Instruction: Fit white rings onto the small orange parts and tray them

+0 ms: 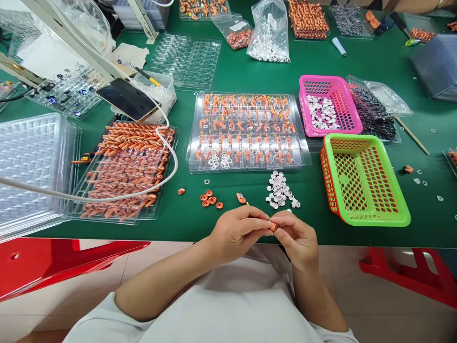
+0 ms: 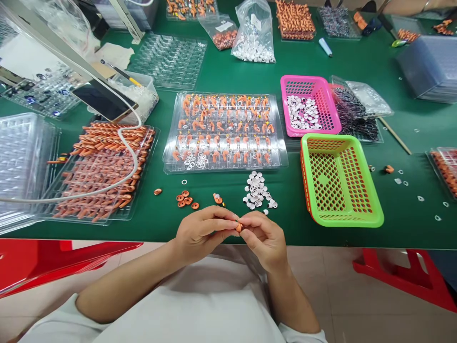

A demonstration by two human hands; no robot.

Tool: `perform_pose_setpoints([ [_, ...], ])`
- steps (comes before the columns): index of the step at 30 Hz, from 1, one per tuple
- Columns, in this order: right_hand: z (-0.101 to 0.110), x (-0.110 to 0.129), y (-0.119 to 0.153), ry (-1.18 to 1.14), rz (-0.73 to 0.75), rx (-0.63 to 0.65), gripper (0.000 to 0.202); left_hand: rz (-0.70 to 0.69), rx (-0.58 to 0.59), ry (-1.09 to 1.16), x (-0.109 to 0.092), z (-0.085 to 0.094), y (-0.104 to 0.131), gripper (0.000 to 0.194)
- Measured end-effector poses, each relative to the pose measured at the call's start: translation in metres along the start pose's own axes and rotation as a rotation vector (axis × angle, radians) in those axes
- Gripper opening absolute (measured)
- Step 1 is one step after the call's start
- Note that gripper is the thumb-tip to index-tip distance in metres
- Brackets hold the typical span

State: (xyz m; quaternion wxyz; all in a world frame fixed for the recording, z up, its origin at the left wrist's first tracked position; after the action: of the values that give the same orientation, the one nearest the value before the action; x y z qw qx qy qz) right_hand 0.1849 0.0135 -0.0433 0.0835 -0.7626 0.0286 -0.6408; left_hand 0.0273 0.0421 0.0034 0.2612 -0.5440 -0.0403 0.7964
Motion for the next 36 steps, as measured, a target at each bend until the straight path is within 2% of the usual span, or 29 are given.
perform_pose_setpoints([
  [15, -0.0002, -0.0007, -0.0002, -0.004, 0.004, -0.007, 0.021, -0.031, 0.007, 0.081, -0.0003, 0.0012, 0.0026, 0.021],
  [36, 0.0006, 0.0032, -0.0013, -0.001, 0.073, 0.032, 0.031, -0.035, 0.019, 0.1, 0.0017, 0.0002, 0.003, 0.017],
])
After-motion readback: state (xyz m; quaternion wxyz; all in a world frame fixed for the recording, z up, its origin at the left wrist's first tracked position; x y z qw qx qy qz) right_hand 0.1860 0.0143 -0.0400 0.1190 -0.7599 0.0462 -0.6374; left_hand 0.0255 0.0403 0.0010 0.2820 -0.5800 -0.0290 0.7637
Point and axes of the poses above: each hand's wrist, its own y-axis away from the middle knuckle, its own z-axis out of the back of the hand, x = y × z, the point moved 5 cm from there along -y, towards the middle knuckle, and after that the axes turned 7 degrees about z, right-handed, at the moved point
